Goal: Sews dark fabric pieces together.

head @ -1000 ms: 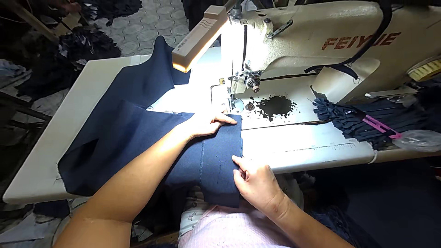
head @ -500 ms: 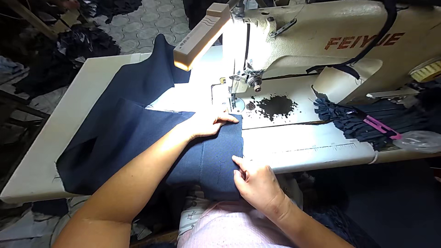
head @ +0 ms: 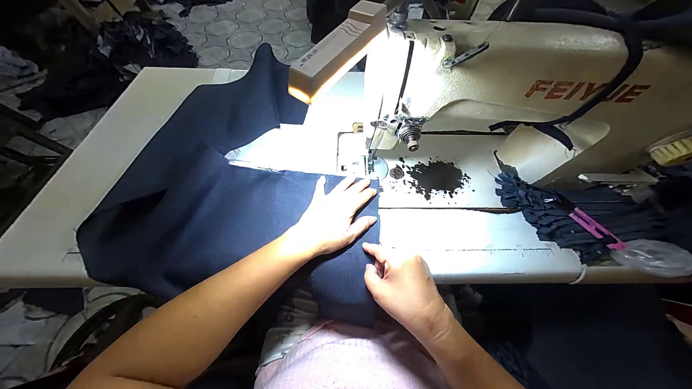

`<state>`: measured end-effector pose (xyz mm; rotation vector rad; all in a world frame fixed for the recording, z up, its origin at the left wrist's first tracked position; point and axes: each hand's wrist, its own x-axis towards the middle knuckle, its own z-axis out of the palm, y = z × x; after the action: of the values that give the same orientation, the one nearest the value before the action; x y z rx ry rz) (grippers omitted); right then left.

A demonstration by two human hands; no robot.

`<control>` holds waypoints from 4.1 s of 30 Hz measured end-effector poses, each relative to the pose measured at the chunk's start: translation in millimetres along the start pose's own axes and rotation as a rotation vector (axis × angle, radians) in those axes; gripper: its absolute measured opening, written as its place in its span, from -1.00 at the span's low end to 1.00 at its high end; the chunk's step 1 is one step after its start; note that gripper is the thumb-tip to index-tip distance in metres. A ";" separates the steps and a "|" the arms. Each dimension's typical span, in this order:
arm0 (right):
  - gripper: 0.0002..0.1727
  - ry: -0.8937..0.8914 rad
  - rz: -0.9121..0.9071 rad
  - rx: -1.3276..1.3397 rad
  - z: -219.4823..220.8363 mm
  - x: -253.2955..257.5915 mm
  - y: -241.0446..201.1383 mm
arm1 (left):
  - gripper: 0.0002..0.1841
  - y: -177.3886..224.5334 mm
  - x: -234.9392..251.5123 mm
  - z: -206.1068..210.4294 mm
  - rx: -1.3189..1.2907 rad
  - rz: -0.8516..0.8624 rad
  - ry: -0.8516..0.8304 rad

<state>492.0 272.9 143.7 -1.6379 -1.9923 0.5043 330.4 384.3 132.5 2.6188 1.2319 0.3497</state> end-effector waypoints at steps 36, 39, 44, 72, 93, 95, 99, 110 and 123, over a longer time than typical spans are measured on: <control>-0.63 0.087 -0.015 -0.036 2.2 32.7 10.5 | -0.33 -14.2 31.9 -11.6 -0.067 -0.103 -0.045; -0.70 0.283 -0.180 -0.059 11.8 21.5 20.9 | -0.31 -17.6 33.4 -14.5 -0.062 -0.089 -0.082; -0.80 0.265 -0.466 0.125 17.8 -14.7 49.6 | -0.38 -14.7 0.5 -21.7 -0.017 0.066 -0.052; -0.77 0.196 -0.492 -0.066 3.2 7.3 50.4 | -0.45 -29.4 8.4 -8.2 -0.025 0.090 -0.021; -0.69 0.169 -0.529 0.024 2.6 -1.6 65.9 | 0.09 54.4 -83.5 -15.3 0.168 0.090 -0.103; -0.72 0.207 -0.547 0.044 6.1 -4.4 67.4 | -0.28 48.9 -87.6 1.0 0.148 0.082 0.031; -0.73 0.233 -0.556 0.036 9.0 -5.8 66.3 | -0.50 37.4 -85.9 -2.2 -0.084 0.087 0.125; -0.79 0.253 -0.599 0.025 6.8 -0.5 66.1 | -0.55 52.5 -79.4 4.7 0.080 0.120 0.137; -0.76 0.102 -0.626 -0.012 -5.6 5.9 67.8 | -0.44 -37.7 -23.9 -18.4 -0.058 0.280 -0.019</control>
<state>548.0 292.3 109.9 -0.9355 -2.2752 0.1671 282.7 391.1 135.8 2.7390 0.8354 0.4005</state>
